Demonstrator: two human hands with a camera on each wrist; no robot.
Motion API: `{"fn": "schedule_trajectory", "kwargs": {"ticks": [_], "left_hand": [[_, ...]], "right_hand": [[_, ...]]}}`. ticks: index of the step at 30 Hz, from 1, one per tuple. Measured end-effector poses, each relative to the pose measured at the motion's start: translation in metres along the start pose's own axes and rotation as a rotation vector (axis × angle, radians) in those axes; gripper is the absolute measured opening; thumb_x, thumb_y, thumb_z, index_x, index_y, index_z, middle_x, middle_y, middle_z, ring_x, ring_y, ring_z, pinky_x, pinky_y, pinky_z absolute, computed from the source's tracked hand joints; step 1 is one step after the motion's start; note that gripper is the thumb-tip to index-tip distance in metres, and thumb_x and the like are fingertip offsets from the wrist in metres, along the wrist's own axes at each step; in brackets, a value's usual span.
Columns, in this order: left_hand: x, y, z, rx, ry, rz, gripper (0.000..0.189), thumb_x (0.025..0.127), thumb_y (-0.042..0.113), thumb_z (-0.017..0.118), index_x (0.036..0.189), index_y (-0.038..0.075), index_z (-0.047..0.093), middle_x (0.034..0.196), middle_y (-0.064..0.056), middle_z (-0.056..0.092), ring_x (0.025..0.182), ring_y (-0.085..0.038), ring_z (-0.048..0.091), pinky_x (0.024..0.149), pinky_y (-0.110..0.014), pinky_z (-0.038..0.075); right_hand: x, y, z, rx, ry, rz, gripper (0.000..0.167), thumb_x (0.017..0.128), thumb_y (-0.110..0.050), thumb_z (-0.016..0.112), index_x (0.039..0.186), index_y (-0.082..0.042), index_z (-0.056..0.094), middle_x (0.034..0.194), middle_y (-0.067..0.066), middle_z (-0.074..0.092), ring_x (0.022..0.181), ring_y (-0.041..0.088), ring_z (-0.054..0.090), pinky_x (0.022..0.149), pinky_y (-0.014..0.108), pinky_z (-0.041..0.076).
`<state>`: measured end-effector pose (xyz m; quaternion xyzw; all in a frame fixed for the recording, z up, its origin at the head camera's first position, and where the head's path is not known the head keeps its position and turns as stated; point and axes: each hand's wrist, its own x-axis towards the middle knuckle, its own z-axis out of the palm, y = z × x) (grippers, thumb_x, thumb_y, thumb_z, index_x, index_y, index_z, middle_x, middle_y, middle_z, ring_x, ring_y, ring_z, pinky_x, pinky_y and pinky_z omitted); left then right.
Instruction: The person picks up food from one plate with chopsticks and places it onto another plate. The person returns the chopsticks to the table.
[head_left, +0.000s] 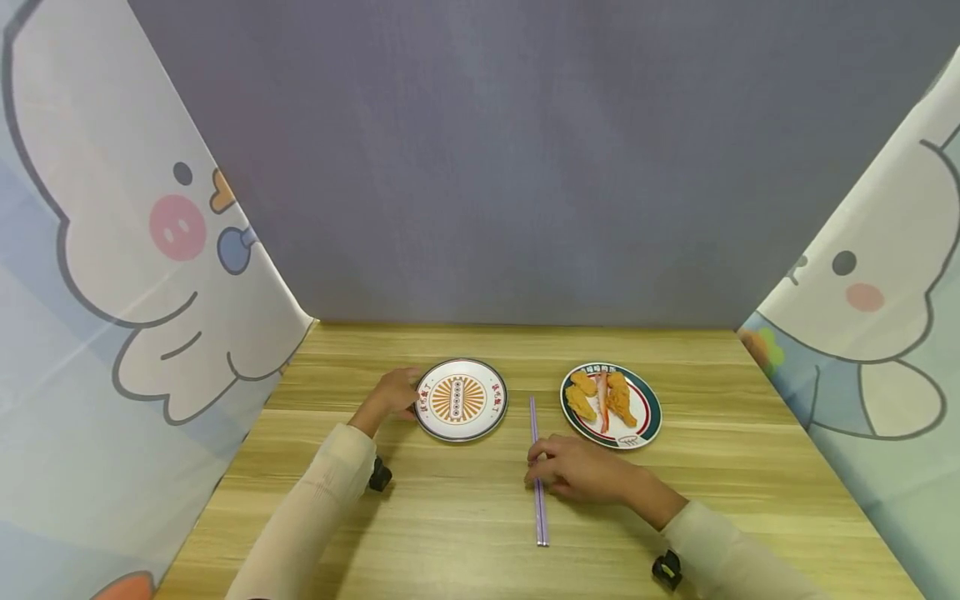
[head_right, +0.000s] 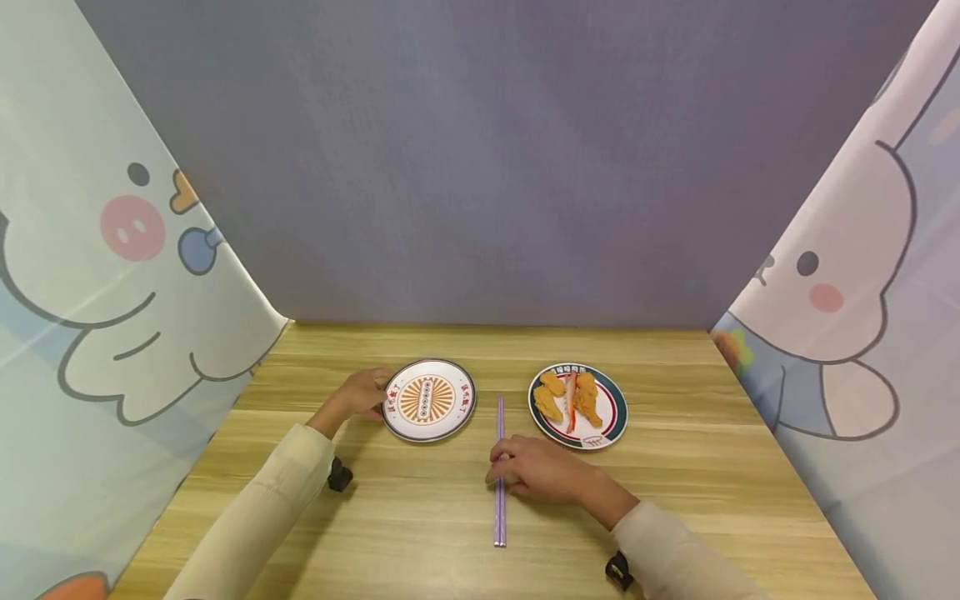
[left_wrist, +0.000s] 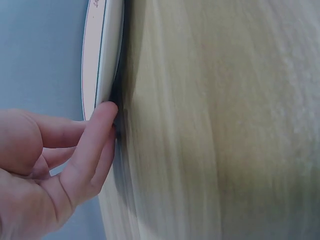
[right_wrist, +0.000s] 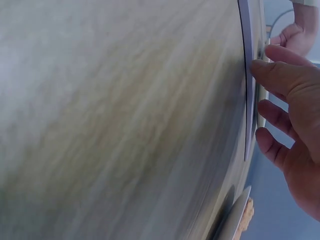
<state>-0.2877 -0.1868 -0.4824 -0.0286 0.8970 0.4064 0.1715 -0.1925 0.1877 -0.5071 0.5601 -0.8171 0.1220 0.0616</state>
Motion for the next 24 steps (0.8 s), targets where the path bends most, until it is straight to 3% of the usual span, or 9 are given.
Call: {"fn": "schedule_trajectory", "kwargs": {"ticks": [4, 10, 17, 24], "left_hand": [[0.001, 0.0, 0.0, -0.045, -0.009, -0.035, 0.066, 0.09, -0.007, 0.056, 0.154, 0.006, 0.044, 0.107, -0.025, 0.064, 0.063, -0.022, 0.072, 0.063, -0.031, 0.068], [0.003, -0.001, -0.001, -0.108, -0.02, -0.068, 0.065, 0.09, -0.007, 0.059, 0.152, 0.007, 0.046, 0.096, -0.02, 0.066, 0.064, -0.022, 0.072, 0.063, -0.031, 0.068], [0.002, -0.003, -0.005, -0.14, -0.021, -0.089, 0.063, 0.092, -0.006, 0.06, 0.152, 0.009, 0.047, 0.096, -0.019, 0.066, 0.067, -0.022, 0.071, 0.065, -0.032, 0.068], [0.003, -0.001, -0.004, -0.184, -0.032, -0.099, 0.065, 0.091, -0.008, 0.059, 0.152, 0.009, 0.047, 0.099, -0.02, 0.068, 0.069, -0.023, 0.072, 0.064, -0.033, 0.068]], "right_hand": [[0.003, 0.0, 0.004, -0.005, -0.028, -0.067, 0.023, 0.091, -0.02, 0.077, 0.11, -0.033, 0.076, 0.115, -0.007, 0.067, 0.102, 0.007, 0.061, 0.087, 0.021, 0.056], [0.005, 0.0, 0.011, -0.039, -0.022, -0.123, 0.016, 0.092, -0.023, 0.076, 0.104, -0.033, 0.078, 0.108, -0.009, 0.068, 0.099, 0.006, 0.06, 0.083, 0.019, 0.055], [0.01, -0.001, 0.012, -0.059, -0.008, -0.14, 0.012, 0.093, -0.025, 0.074, 0.101, -0.033, 0.077, 0.105, -0.012, 0.067, 0.097, 0.006, 0.06, 0.082, 0.019, 0.054], [0.019, -0.004, 0.008, -0.098, -0.074, -0.165, 0.009, 0.093, -0.025, 0.071, 0.096, -0.034, 0.073, 0.099, -0.016, 0.065, 0.091, 0.004, 0.058, 0.077, 0.017, 0.05]]}}
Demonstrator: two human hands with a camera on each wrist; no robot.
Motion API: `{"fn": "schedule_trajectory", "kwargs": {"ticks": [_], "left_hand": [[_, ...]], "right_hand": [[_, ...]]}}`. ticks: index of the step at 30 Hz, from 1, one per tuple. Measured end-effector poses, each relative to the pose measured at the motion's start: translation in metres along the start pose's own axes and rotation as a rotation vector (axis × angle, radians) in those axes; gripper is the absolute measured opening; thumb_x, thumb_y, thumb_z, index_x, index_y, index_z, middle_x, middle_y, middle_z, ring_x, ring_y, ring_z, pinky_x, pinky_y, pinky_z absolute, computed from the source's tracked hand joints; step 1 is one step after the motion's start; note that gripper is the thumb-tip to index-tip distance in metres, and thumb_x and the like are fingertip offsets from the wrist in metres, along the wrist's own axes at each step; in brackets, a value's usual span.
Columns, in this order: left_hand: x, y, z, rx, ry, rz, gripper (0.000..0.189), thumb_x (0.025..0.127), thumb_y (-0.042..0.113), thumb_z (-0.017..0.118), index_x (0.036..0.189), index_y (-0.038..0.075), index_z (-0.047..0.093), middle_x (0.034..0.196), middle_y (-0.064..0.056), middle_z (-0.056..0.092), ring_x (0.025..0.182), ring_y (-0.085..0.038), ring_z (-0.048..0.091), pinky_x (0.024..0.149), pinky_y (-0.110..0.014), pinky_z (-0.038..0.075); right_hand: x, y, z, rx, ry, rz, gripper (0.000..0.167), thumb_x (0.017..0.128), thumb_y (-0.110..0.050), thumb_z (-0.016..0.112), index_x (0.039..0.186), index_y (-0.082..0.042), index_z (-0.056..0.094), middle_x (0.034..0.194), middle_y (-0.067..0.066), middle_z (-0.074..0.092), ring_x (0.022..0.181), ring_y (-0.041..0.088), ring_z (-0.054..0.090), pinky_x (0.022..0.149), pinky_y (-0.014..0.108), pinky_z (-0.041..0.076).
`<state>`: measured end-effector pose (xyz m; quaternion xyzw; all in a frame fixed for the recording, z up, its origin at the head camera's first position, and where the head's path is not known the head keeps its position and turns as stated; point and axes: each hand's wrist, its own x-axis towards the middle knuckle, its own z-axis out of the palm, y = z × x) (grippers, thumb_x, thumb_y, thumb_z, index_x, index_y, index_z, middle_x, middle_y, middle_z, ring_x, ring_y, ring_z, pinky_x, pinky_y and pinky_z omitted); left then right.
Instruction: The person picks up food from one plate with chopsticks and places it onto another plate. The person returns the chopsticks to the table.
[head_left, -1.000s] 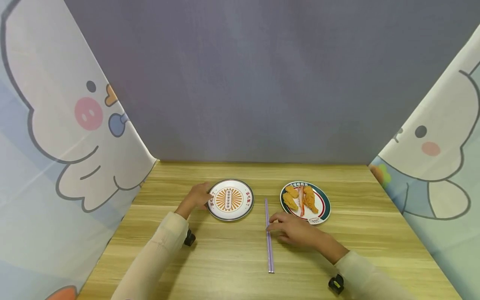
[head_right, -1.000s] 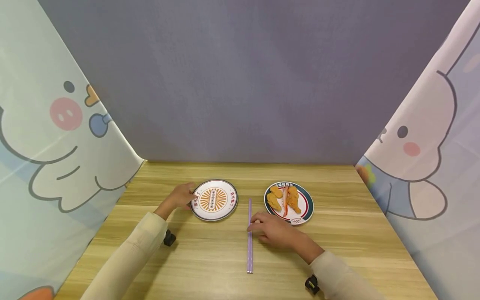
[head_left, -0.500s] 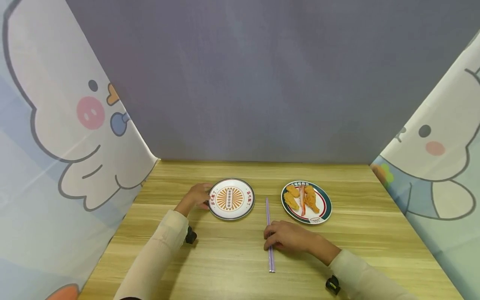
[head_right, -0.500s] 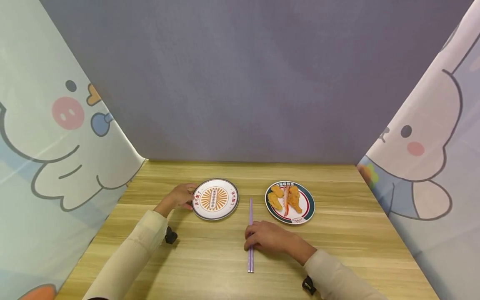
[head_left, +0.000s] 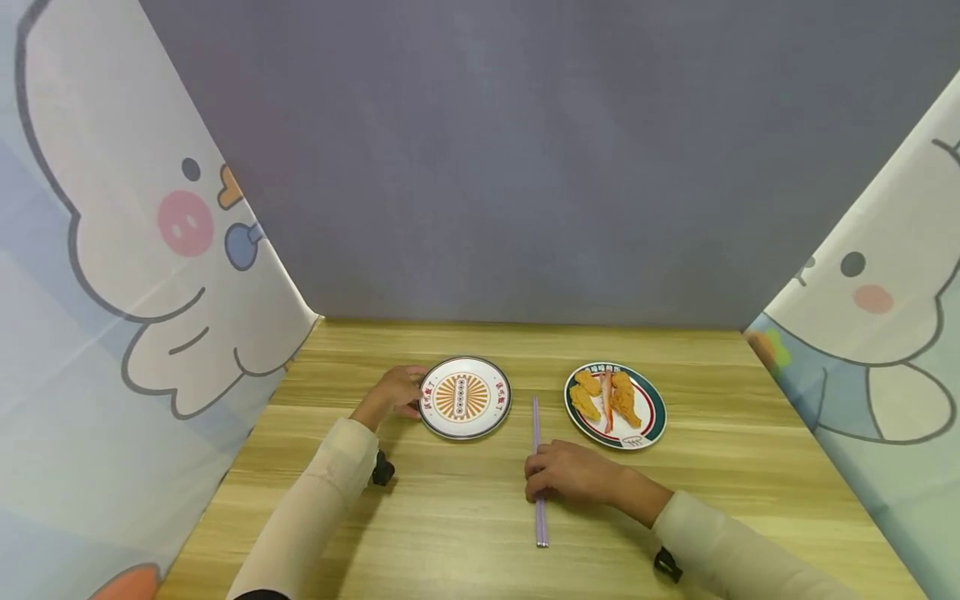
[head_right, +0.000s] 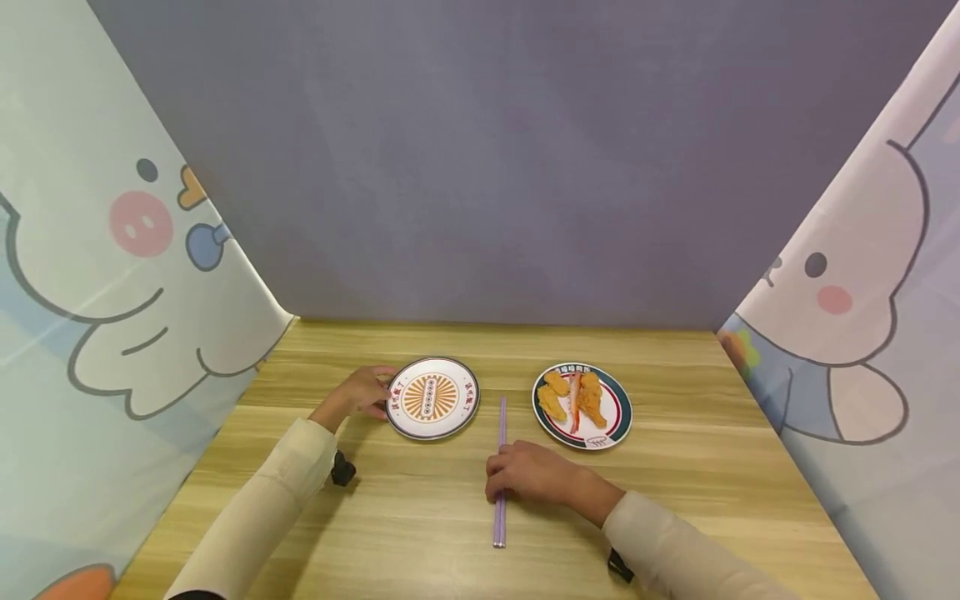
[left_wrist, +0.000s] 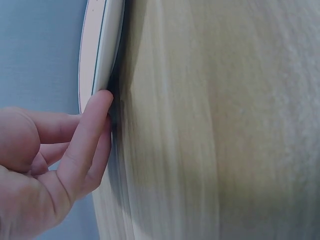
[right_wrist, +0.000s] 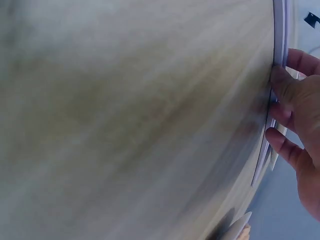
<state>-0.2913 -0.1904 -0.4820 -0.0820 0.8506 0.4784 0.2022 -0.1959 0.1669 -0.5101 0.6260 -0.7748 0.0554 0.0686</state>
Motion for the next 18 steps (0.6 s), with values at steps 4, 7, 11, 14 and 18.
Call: {"fn": "schedule_trajectory", "kwargs": {"ticks": [4, 7, 11, 14, 18], "left_hand": [[0.001, 0.0009, 0.0026, 0.001, 0.011, -0.004, 0.064, 0.091, -0.007, 0.058, 0.152, 0.01, 0.047, 0.101, -0.021, 0.067, 0.069, -0.022, 0.072, 0.063, -0.032, 0.068], [0.0017, 0.0012, 0.0036, -0.002, 0.009, -0.004, 0.064, 0.091, -0.008, 0.058, 0.152, 0.009, 0.047, 0.104, -0.022, 0.067, 0.07, -0.023, 0.071, 0.063, -0.033, 0.068], [0.0019, 0.0, 0.0039, 0.011, 0.002, -0.002, 0.064, 0.091, -0.008, 0.057, 0.152, 0.009, 0.047, 0.103, -0.021, 0.066, 0.068, -0.023, 0.072, 0.064, -0.033, 0.068], [0.0025, -0.0017, 0.003, 0.031, 0.008, 0.003, 0.064, 0.092, -0.008, 0.057, 0.152, 0.01, 0.047, 0.1, -0.02, 0.066, 0.066, -0.022, 0.072, 0.063, -0.032, 0.068], [0.0036, -0.0017, 0.0018, 0.028, 0.005, 0.012, 0.064, 0.092, -0.007, 0.058, 0.152, 0.01, 0.046, 0.099, -0.02, 0.067, 0.068, -0.022, 0.072, 0.064, -0.032, 0.068]], "right_hand": [[0.0045, -0.0005, -0.0022, -0.06, -0.06, -0.029, 0.009, 0.093, -0.027, 0.069, 0.092, -0.035, 0.07, 0.094, -0.019, 0.061, 0.084, 0.002, 0.052, 0.07, 0.012, 0.042], [0.0061, 0.0001, -0.0026, -0.105, -0.083, -0.052, 0.008, 0.091, -0.028, 0.07, 0.091, -0.036, 0.07, 0.092, -0.02, 0.061, 0.081, 0.002, 0.05, 0.068, 0.011, 0.039], [0.004, -0.0003, 0.0003, -0.175, -0.079, -0.091, 0.007, 0.091, -0.031, 0.069, 0.092, -0.037, 0.07, 0.093, -0.02, 0.063, 0.082, 0.002, 0.053, 0.07, 0.014, 0.044], [0.002, -0.0014, 0.003, -0.23, -0.055, -0.125, 0.006, 0.093, -0.031, 0.066, 0.093, -0.037, 0.069, 0.094, -0.02, 0.062, 0.084, 0.003, 0.054, 0.072, 0.017, 0.047], [-0.0011, -0.002, 0.0046, -0.289, -0.011, -0.155, 0.006, 0.095, -0.032, 0.062, 0.096, -0.035, 0.066, 0.095, -0.019, 0.061, 0.087, 0.004, 0.054, 0.075, 0.019, 0.047]]}}
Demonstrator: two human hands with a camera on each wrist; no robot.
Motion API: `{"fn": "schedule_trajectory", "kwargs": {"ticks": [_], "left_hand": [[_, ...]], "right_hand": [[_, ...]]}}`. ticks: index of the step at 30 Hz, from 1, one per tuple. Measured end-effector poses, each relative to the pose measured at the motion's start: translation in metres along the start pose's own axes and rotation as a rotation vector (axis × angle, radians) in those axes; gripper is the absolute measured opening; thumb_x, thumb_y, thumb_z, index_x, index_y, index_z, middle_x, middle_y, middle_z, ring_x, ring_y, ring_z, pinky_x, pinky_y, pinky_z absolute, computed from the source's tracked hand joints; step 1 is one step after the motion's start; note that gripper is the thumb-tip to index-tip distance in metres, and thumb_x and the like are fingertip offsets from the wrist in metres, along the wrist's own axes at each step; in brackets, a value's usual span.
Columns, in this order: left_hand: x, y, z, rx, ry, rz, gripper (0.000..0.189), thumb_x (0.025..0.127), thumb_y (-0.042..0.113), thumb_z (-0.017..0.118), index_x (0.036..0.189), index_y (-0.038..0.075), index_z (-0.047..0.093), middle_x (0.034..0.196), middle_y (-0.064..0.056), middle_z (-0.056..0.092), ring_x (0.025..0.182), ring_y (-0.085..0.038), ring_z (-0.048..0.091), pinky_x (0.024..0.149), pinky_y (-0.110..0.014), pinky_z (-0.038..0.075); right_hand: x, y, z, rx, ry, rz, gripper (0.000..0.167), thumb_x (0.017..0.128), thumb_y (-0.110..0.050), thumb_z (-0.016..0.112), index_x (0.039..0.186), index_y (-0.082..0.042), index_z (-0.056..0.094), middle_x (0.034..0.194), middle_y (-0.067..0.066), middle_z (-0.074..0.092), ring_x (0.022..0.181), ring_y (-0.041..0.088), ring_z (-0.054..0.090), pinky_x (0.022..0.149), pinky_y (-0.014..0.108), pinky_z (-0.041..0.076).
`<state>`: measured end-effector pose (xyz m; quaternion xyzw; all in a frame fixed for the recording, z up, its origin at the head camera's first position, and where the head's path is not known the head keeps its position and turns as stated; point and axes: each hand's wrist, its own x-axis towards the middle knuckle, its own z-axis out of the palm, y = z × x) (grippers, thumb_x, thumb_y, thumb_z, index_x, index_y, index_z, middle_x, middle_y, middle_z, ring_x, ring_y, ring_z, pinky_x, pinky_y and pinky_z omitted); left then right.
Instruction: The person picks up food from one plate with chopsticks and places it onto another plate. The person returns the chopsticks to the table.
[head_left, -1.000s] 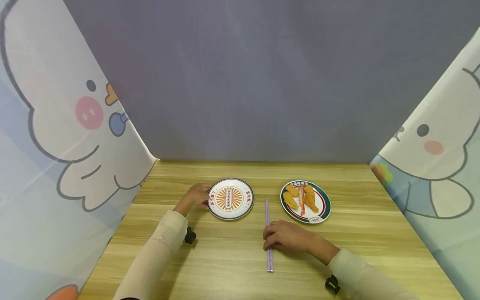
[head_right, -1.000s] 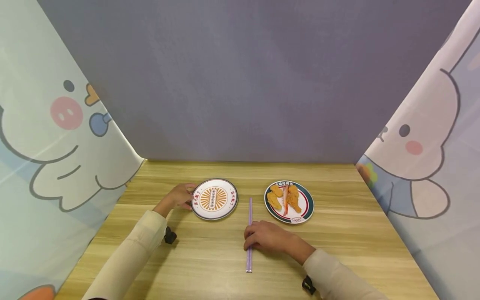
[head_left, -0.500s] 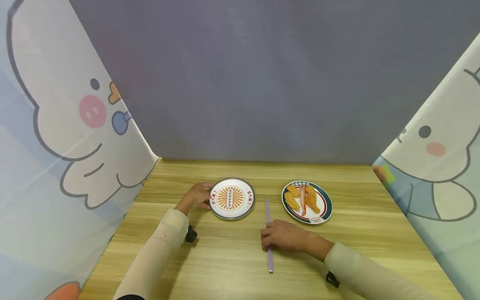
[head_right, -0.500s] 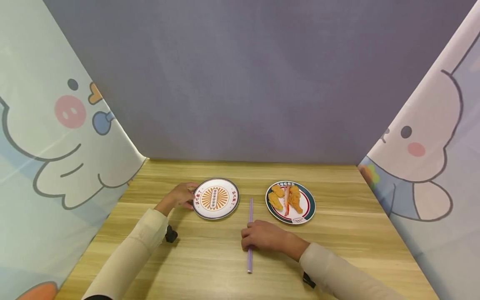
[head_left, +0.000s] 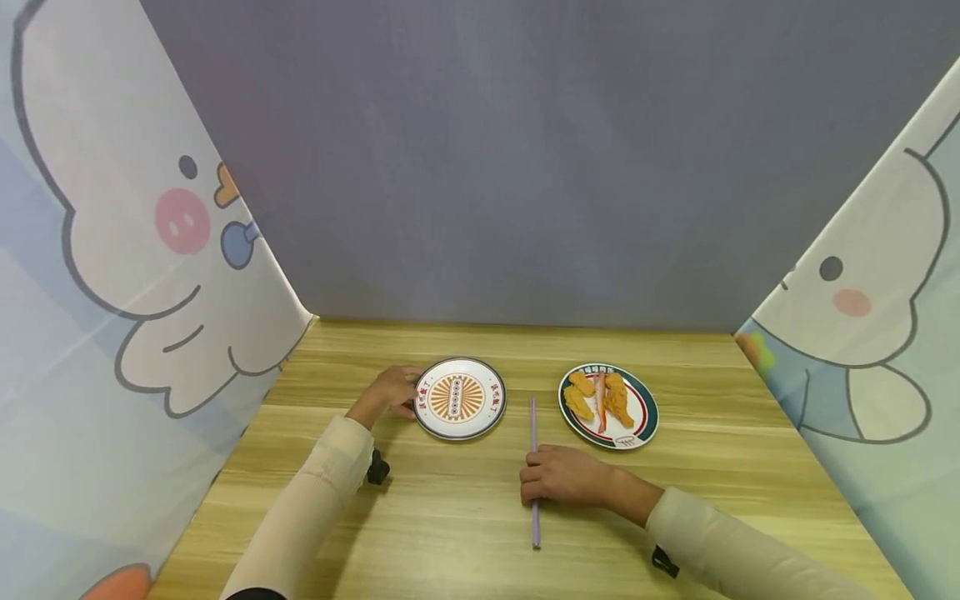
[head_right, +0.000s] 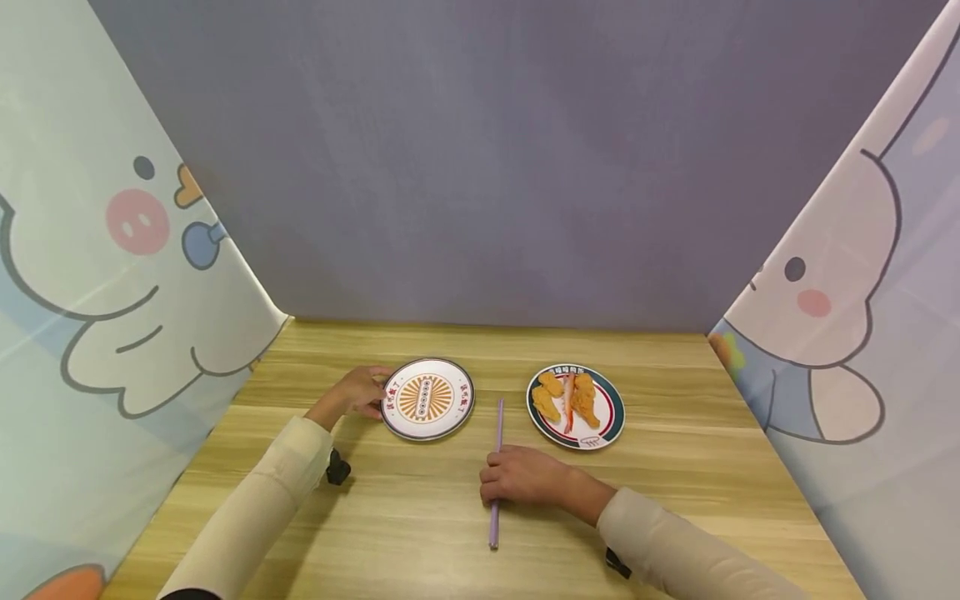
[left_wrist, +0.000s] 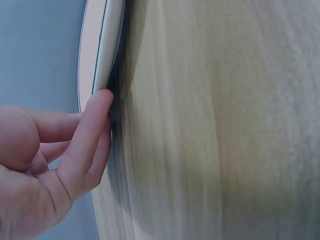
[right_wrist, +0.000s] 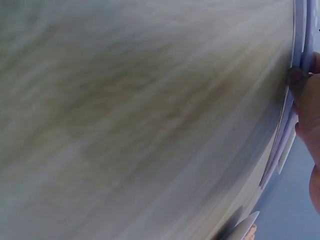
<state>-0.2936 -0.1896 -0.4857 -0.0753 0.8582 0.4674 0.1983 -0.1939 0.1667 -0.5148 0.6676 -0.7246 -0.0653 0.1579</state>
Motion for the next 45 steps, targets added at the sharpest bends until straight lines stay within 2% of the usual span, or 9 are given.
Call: {"fn": "schedule_trajectory", "kwargs": {"ticks": [6, 13, 22, 25, 27, 28, 31, 37, 45], "left_hand": [[-0.001, 0.003, 0.0, -0.017, -0.018, 0.008, 0.064, 0.092, -0.007, 0.058, 0.153, 0.009, 0.046, 0.098, -0.02, 0.067, 0.07, -0.023, 0.072, 0.066, -0.033, 0.069], [-0.002, 0.002, -0.001, -0.03, -0.019, 0.002, 0.064, 0.093, -0.007, 0.058, 0.153, 0.008, 0.044, 0.097, -0.02, 0.067, 0.072, -0.024, 0.071, 0.065, -0.034, 0.068], [-0.002, 0.002, -0.001, -0.026, -0.029, 0.008, 0.064, 0.093, -0.009, 0.056, 0.153, 0.005, 0.043, 0.093, -0.019, 0.067, 0.07, -0.023, 0.071, 0.064, -0.033, 0.068], [-0.002, 0.002, 0.0, -0.028, -0.022, 0.002, 0.065, 0.092, -0.01, 0.056, 0.153, 0.006, 0.043, 0.093, -0.019, 0.066, 0.069, -0.023, 0.071, 0.064, -0.033, 0.068], [-0.002, 0.002, 0.0, -0.032, -0.018, -0.003, 0.065, 0.092, -0.01, 0.055, 0.153, 0.006, 0.044, 0.094, -0.019, 0.066, 0.07, -0.023, 0.07, 0.063, -0.033, 0.068], [-0.001, 0.002, 0.0, -0.038, -0.016, -0.008, 0.065, 0.092, -0.01, 0.055, 0.153, 0.007, 0.044, 0.095, -0.019, 0.066, 0.07, -0.023, 0.07, 0.064, -0.033, 0.068], [-0.001, 0.002, 0.001, -0.045, -0.011, -0.013, 0.064, 0.092, -0.01, 0.056, 0.153, 0.008, 0.045, 0.097, -0.019, 0.066, 0.072, -0.023, 0.07, 0.063, -0.033, 0.068], [0.0, 0.002, 0.001, -0.034, -0.008, -0.022, 0.064, 0.093, -0.009, 0.056, 0.153, 0.009, 0.045, 0.099, -0.019, 0.066, 0.071, -0.022, 0.07, 0.063, -0.033, 0.068], [-0.001, 0.003, 0.002, -0.021, -0.001, -0.024, 0.063, 0.093, -0.009, 0.056, 0.152, 0.009, 0.045, 0.102, -0.019, 0.064, 0.072, -0.022, 0.069, 0.063, -0.033, 0.068]], "right_hand": [[-0.001, 0.0, -0.004, -0.045, 0.121, 0.007, 0.008, 0.099, -0.027, 0.055, 0.102, -0.028, 0.062, 0.1, -0.014, 0.06, 0.092, 0.006, 0.054, 0.081, 0.019, 0.05], [0.009, 0.009, -0.035, -0.006, 0.311, 0.047, 0.033, 0.113, -0.021, 0.029, 0.105, -0.014, 0.06, 0.105, -0.005, 0.064, 0.098, 0.008, 0.062, 0.089, 0.019, 0.056], [0.015, 0.028, -0.067, 0.147, 0.421, 0.273, 0.02, 0.106, -0.02, 0.041, 0.1, -0.01, 0.057, 0.091, -0.003, 0.065, 0.08, 0.004, 0.063, 0.067, 0.011, 0.056], [0.016, 0.033, -0.078, 0.241, 0.419, 0.396, 0.005, 0.095, -0.013, 0.061, 0.098, -0.01, 0.059, 0.086, -0.004, 0.067, 0.074, 0.002, 0.064, 0.061, 0.012, 0.057], [0.016, 0.036, -0.085, 0.305, 0.404, 0.486, 0.014, 0.086, -0.01, 0.069, 0.096, -0.012, 0.06, 0.083, -0.006, 0.067, 0.073, -0.001, 0.064, 0.063, 0.022, 0.059], [0.017, 0.038, -0.088, 0.329, 0.397, 0.532, 0.016, 0.082, -0.01, 0.071, 0.095, -0.013, 0.061, 0.081, -0.008, 0.067, 0.072, -0.003, 0.063, 0.066, 0.032, 0.059], [0.017, 0.043, -0.094, 0.395, 0.406, 0.616, 0.013, 0.08, -0.01, 0.071, 0.09, -0.017, 0.065, 0.077, -0.011, 0.066, 0.07, -0.006, 0.057, 0.062, 0.037, 0.054], [0.017, 0.051, -0.096, 0.511, 0.44, 0.565, 0.013, 0.08, -0.004, 0.067, 0.086, -0.015, 0.064, 0.07, -0.01, 0.059, 0.064, -0.005, 0.05, 0.051, 0.012, 0.047], [0.02, 0.06, -0.095, 0.66, 0.268, 0.598, 0.013, 0.082, -0.007, 0.068, 0.083, -0.019, 0.063, 0.065, -0.016, 0.054, 0.056, -0.007, 0.043, 0.047, 0.012, 0.039]]}}
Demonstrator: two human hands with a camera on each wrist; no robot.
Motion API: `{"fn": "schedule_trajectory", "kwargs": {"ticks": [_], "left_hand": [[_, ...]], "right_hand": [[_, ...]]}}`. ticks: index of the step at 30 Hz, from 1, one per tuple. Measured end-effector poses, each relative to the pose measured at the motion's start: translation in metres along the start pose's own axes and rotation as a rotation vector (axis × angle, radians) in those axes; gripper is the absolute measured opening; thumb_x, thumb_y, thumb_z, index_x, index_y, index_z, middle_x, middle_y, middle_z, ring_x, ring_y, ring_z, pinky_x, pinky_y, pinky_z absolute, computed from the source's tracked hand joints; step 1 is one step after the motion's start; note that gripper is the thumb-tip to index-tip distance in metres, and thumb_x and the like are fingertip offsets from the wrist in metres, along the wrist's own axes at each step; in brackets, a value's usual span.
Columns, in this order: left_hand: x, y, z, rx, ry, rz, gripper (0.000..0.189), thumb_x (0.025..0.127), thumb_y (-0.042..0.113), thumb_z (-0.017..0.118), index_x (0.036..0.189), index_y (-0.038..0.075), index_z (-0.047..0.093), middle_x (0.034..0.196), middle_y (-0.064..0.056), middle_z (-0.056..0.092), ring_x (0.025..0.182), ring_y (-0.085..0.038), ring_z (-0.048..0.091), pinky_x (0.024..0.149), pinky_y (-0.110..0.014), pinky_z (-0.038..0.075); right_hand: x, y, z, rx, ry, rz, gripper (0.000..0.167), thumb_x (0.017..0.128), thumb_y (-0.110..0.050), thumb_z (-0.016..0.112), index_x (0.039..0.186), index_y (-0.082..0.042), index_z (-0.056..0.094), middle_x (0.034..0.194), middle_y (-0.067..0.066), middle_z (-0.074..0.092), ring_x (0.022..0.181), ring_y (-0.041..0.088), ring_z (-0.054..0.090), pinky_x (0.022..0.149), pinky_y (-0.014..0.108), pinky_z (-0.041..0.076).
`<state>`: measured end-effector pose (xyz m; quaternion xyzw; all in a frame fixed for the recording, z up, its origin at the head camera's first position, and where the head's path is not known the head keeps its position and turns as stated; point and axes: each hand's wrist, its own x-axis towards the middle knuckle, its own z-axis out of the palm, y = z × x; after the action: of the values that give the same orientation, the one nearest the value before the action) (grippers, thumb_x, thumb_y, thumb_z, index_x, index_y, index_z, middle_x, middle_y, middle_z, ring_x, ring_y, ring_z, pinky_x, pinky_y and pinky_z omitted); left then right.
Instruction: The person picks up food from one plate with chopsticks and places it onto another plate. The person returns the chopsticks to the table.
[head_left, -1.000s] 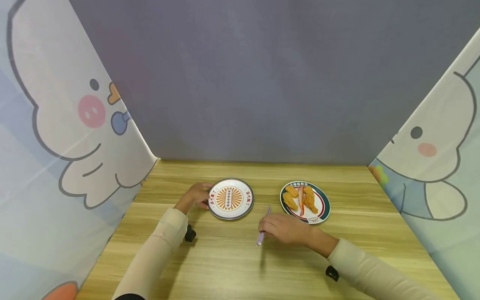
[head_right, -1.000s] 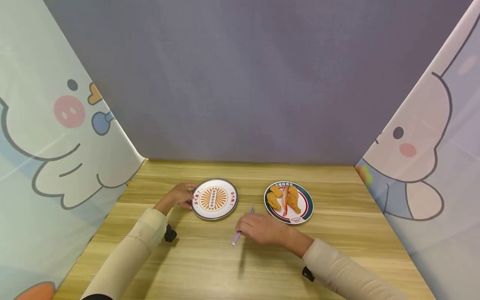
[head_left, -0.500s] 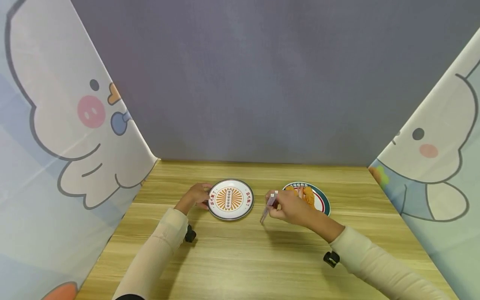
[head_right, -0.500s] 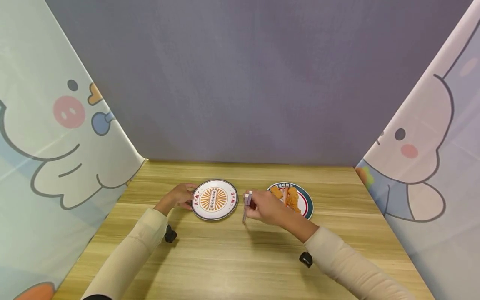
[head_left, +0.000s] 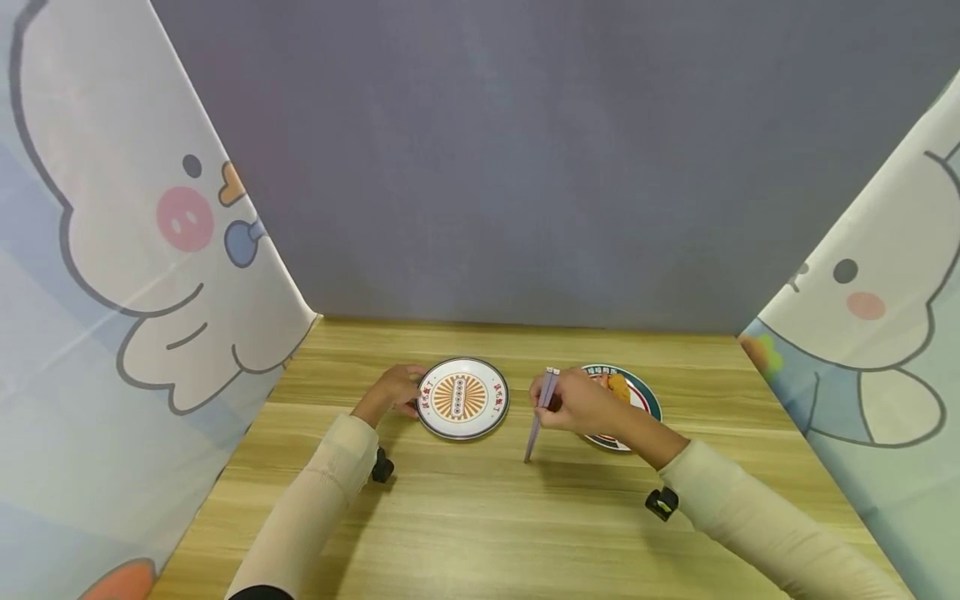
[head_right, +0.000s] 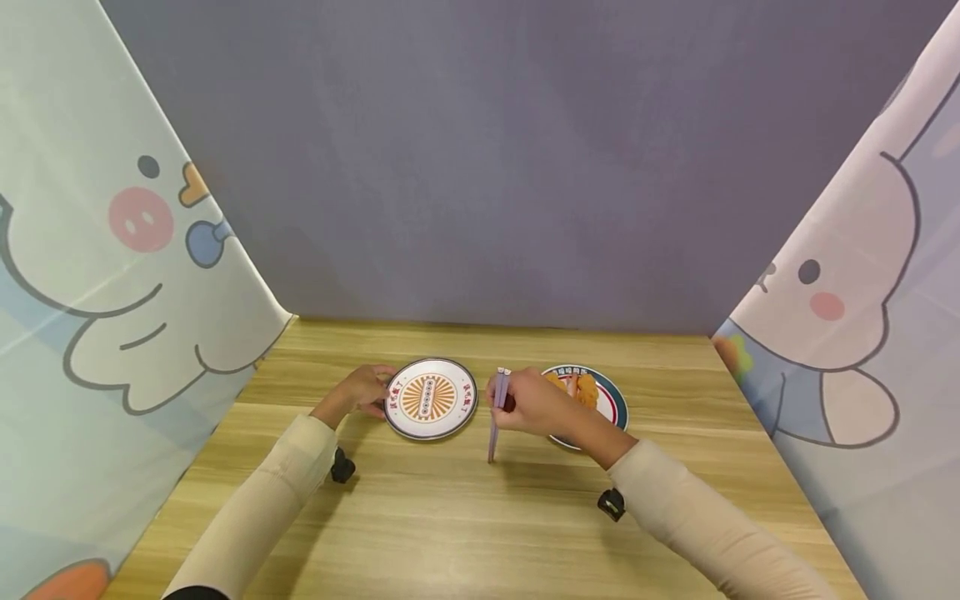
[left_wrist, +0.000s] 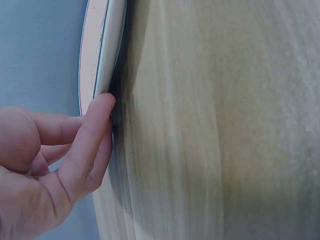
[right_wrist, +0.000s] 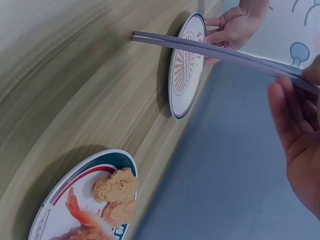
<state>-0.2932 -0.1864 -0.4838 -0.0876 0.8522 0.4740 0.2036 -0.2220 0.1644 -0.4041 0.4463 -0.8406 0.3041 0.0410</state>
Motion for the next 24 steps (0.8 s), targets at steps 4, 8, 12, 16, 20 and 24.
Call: {"fn": "schedule_trajectory", "kwargs": {"ticks": [4, 8, 12, 16, 20, 24], "left_hand": [[0.001, -0.001, 0.001, -0.008, -0.002, 0.0, 0.064, 0.092, -0.01, 0.056, 0.152, 0.009, 0.046, 0.102, -0.019, 0.065, 0.073, -0.023, 0.07, 0.064, -0.033, 0.068], [0.0, -0.001, 0.001, -0.008, 0.006, 0.011, 0.064, 0.091, -0.01, 0.056, 0.152, 0.009, 0.046, 0.101, -0.02, 0.066, 0.073, -0.023, 0.07, 0.063, -0.033, 0.068], [0.0, -0.001, 0.0, -0.008, 0.007, 0.011, 0.064, 0.092, -0.01, 0.055, 0.153, 0.009, 0.045, 0.103, -0.021, 0.066, 0.074, -0.023, 0.071, 0.064, -0.033, 0.068], [-0.001, 0.0, 0.0, -0.013, 0.004, 0.007, 0.065, 0.092, -0.01, 0.055, 0.153, 0.009, 0.045, 0.105, -0.022, 0.066, 0.075, -0.024, 0.071, 0.065, -0.034, 0.068], [-0.002, 0.001, 0.0, -0.013, 0.003, 0.008, 0.065, 0.092, -0.01, 0.055, 0.153, 0.009, 0.045, 0.106, -0.022, 0.066, 0.076, -0.025, 0.071, 0.065, -0.034, 0.068], [-0.002, 0.001, 0.0, -0.007, -0.001, 0.012, 0.064, 0.092, -0.009, 0.056, 0.153, 0.008, 0.045, 0.103, -0.022, 0.066, 0.076, -0.024, 0.071, 0.064, -0.034, 0.068]], "right_hand": [[0.002, 0.0, 0.0, -0.019, -0.098, 0.005, 0.014, 0.086, -0.011, 0.07, 0.082, -0.021, 0.061, 0.065, -0.017, 0.054, 0.057, -0.009, 0.043, 0.048, 0.011, 0.039], [0.004, -0.002, -0.003, -0.06, -0.129, -0.022, 0.014, 0.087, -0.014, 0.072, 0.083, -0.022, 0.061, 0.066, -0.017, 0.055, 0.056, -0.01, 0.042, 0.048, 0.01, 0.04], [0.006, -0.006, -0.008, -0.077, -0.149, -0.025, 0.018, 0.086, -0.016, 0.076, 0.08, -0.021, 0.06, 0.065, -0.019, 0.052, 0.056, -0.009, 0.039, 0.048, 0.01, 0.035], [0.007, -0.006, -0.01, -0.06, -0.169, -0.01, 0.02, 0.085, -0.017, 0.077, 0.077, -0.021, 0.059, 0.063, -0.019, 0.048, 0.055, -0.009, 0.037, 0.048, 0.01, 0.032], [0.007, -0.005, -0.01, -0.022, -0.166, 0.002, 0.016, 0.087, -0.013, 0.073, 0.08, -0.019, 0.061, 0.066, -0.017, 0.051, 0.056, -0.008, 0.039, 0.048, 0.011, 0.033], [0.005, 0.0, -0.01, 0.017, -0.138, 0.023, 0.013, 0.092, -0.009, 0.068, 0.085, -0.018, 0.063, 0.07, -0.014, 0.055, 0.057, -0.006, 0.04, 0.047, 0.013, 0.034]]}}
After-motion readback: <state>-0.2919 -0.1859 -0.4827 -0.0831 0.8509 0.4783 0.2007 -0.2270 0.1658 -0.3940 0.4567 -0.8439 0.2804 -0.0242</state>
